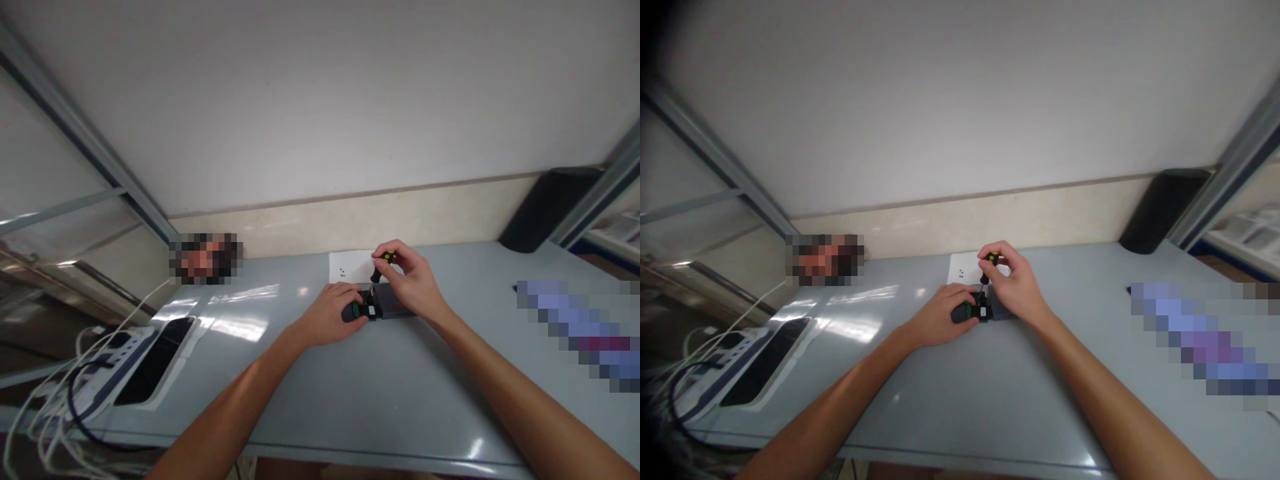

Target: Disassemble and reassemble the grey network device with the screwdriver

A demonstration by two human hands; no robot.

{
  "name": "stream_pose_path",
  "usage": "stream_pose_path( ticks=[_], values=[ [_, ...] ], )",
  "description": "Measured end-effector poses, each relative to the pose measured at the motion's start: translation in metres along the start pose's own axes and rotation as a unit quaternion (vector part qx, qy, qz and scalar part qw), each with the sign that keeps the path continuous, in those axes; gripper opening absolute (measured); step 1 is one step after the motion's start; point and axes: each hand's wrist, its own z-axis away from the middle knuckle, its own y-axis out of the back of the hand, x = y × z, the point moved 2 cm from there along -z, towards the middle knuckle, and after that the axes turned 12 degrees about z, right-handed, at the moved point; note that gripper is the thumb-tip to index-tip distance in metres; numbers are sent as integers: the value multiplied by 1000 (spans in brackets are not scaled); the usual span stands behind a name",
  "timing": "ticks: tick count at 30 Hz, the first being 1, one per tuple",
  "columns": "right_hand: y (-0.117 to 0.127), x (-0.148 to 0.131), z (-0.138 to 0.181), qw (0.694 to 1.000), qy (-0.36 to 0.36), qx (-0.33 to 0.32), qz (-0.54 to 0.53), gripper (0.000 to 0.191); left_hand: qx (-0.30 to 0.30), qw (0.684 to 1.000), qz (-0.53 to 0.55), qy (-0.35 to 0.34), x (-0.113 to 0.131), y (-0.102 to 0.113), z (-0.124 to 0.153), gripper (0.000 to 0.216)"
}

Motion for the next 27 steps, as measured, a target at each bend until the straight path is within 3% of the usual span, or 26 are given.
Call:
stream_pose_path(
  ticks=[4, 13, 17, 27],
  values=[
    [-2, 4, 0, 999, -9, -6, -40, 22, 1, 1000, -3, 2, 1, 0, 0, 22],
    [4, 7, -2, 999, -26, -12, -34, 15, 0, 1000, -1, 2, -1, -1, 1, 23],
    [5, 10, -4, 997, -46, -31, -61, 25, 2, 1000, -2, 7, -1, -1, 1, 22],
    [10, 19, -7, 997, -55, -16, -51, 25, -10, 1000, -3, 8, -1, 0, -1, 23]
  ],
)
